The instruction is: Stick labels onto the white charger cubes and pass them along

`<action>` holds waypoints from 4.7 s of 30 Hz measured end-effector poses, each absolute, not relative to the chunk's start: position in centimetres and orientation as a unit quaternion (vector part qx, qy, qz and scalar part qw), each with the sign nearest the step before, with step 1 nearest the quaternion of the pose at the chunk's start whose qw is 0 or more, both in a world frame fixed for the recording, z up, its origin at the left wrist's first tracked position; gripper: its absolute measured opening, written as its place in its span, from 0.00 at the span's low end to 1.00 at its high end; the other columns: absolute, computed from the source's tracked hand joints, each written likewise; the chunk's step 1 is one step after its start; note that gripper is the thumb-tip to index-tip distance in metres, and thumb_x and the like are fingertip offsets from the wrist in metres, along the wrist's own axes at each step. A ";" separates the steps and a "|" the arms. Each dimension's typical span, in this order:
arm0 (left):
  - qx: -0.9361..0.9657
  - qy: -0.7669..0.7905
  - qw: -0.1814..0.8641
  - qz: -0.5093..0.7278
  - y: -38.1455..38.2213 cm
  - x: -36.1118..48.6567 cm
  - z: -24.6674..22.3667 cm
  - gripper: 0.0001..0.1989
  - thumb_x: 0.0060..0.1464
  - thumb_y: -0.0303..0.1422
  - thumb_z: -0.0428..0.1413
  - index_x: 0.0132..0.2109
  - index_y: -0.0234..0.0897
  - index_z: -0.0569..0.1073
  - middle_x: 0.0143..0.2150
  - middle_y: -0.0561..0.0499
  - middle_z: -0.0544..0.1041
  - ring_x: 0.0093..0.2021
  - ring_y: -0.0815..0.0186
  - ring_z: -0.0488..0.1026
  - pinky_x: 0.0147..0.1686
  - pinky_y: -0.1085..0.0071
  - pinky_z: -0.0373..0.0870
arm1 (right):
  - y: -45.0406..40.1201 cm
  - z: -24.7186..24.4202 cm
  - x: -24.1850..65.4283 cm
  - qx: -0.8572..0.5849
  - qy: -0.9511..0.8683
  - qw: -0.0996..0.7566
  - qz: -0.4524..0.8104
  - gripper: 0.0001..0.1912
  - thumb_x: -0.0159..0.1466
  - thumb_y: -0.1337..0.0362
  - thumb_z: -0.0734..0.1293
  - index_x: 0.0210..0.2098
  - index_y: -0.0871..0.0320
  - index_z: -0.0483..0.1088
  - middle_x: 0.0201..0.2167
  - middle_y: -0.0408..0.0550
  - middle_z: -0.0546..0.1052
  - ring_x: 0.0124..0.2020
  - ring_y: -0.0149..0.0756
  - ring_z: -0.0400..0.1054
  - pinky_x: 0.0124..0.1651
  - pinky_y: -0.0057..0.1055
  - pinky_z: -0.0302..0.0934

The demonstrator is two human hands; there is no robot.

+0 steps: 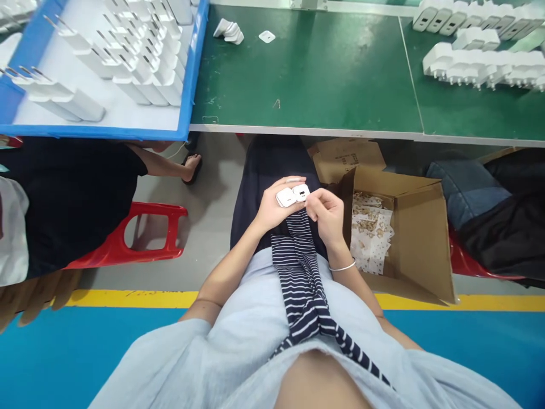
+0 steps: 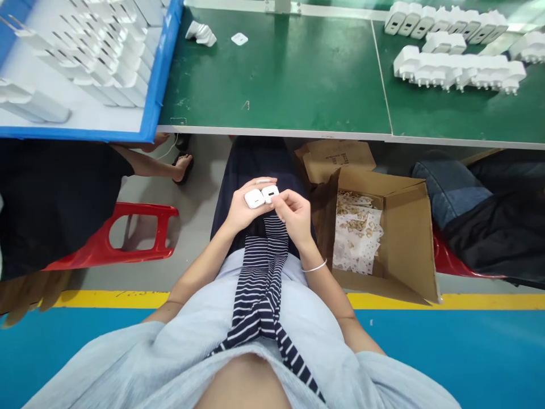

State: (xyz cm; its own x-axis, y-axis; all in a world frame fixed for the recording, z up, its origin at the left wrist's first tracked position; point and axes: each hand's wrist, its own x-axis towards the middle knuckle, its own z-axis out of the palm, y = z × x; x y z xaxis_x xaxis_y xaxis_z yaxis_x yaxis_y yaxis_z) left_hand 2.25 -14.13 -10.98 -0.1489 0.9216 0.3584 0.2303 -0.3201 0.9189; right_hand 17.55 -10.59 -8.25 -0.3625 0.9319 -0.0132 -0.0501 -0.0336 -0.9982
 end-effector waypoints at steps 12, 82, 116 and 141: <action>0.599 0.398 0.397 0.570 -16.4 1.6 -4.9 0.23 0.49 0.32 0.71 0.53 0.41 0.81 0.58 0.40 0.80 0.59 0.52 0.78 0.60 0.56 0.76 | -9.5 -5.6 18.9 -0.360 -0.546 0.468 0.595 0.08 0.63 0.57 0.74 0.36 0.53 0.75 0.32 0.42 0.73 0.28 0.29 0.62 0.32 0.28 0.59; 0.675 0.543 0.112 0.486 -17.3 2.9 -4.3 0.15 0.57 0.31 0.62 0.53 0.40 0.76 0.56 0.45 0.81 0.51 0.58 0.81 0.49 0.58 0.67 | -10.0 -2.5 19.2 -0.391 -0.571 0.291 0.661 0.27 0.58 0.50 0.77 0.19 0.57 0.60 0.18 0.35 0.56 0.22 0.25 0.46 0.25 0.27 0.42; 0.550 0.504 0.249 0.617 -17.4 2.7 -5.0 0.20 0.55 0.31 0.67 0.55 0.43 0.79 0.58 0.43 0.80 0.55 0.55 0.79 0.58 0.56 0.76 | -12.4 -3.4 17.3 -0.411 -0.653 0.310 0.556 0.15 0.61 0.60 0.74 0.28 0.55 0.62 0.24 0.36 0.64 0.25 0.28 0.56 0.28 0.28 0.52; 0.462 0.856 0.012 -0.232 -10.2 -19.5 5.7 0.06 0.43 0.31 0.66 0.27 0.32 0.78 0.31 0.43 0.80 0.50 0.45 0.77 0.66 0.46 0.46 | -10.9 -11.1 14.7 -0.311 -0.577 0.120 0.745 0.28 0.58 0.37 0.71 0.27 0.56 0.66 0.21 0.40 0.66 0.25 0.30 0.58 0.31 0.31 0.53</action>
State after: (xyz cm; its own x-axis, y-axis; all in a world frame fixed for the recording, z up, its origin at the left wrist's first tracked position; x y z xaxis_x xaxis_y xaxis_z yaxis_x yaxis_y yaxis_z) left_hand -19.52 -10.24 5.67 -0.5722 0.7857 -0.2353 0.7968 0.4645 -0.3866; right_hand 14.68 -10.93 -11.14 -0.7776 0.5384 -0.3248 0.1797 -0.3048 -0.9353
